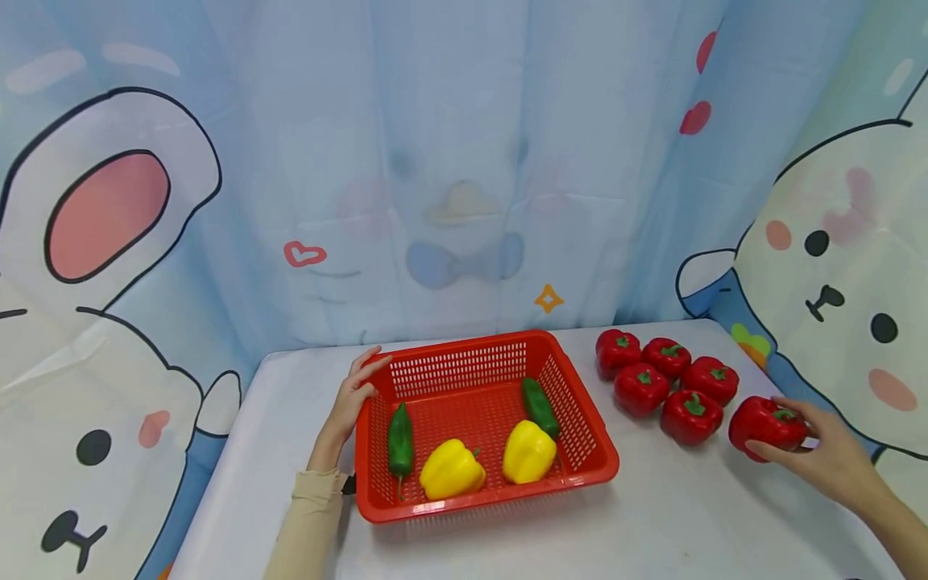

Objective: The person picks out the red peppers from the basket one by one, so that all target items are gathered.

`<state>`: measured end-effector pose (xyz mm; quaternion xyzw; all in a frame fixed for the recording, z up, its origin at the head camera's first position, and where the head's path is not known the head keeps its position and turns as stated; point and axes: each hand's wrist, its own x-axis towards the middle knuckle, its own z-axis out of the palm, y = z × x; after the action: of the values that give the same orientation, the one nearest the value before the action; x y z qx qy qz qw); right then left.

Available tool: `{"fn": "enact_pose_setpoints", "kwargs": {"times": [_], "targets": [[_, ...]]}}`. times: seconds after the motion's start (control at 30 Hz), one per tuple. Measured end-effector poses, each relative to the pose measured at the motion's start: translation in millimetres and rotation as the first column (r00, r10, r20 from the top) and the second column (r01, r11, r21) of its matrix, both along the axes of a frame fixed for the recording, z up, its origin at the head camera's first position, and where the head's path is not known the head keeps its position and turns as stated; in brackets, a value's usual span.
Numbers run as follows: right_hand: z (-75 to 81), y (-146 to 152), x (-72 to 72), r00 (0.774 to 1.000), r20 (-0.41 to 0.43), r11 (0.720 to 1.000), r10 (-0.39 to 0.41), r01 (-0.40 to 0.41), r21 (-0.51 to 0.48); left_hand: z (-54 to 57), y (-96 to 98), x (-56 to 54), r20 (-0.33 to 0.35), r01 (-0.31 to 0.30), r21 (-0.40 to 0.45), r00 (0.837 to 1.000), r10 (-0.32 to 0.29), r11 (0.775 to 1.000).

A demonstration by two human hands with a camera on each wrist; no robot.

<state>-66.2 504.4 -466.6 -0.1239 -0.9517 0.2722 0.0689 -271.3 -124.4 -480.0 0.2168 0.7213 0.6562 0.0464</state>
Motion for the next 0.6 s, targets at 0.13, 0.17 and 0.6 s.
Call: {"fn": "enact_pose_setpoints", "kwargs": {"times": [0.13,0.17,0.6], "targets": [[-11.0,2,-1.0,1.0,0.013,1.0,0.0,0.0,-0.004,1.5,-0.3,0.9,0.002,-0.006,-0.006,1.0,0.006,1.0],[-12.7,3,-1.3,1.0,0.015,1.0,0.007,-0.007,-0.005,1.9,0.1,0.9,0.002,-0.008,-0.007,1.0,0.008,1.0],[-28.2,3,-9.1,0.998,0.002,0.997,0.07,-0.07,0.014,3.6,1.9,1.9,0.012,-0.01,-0.004,1.0,0.01,1.0]]}}
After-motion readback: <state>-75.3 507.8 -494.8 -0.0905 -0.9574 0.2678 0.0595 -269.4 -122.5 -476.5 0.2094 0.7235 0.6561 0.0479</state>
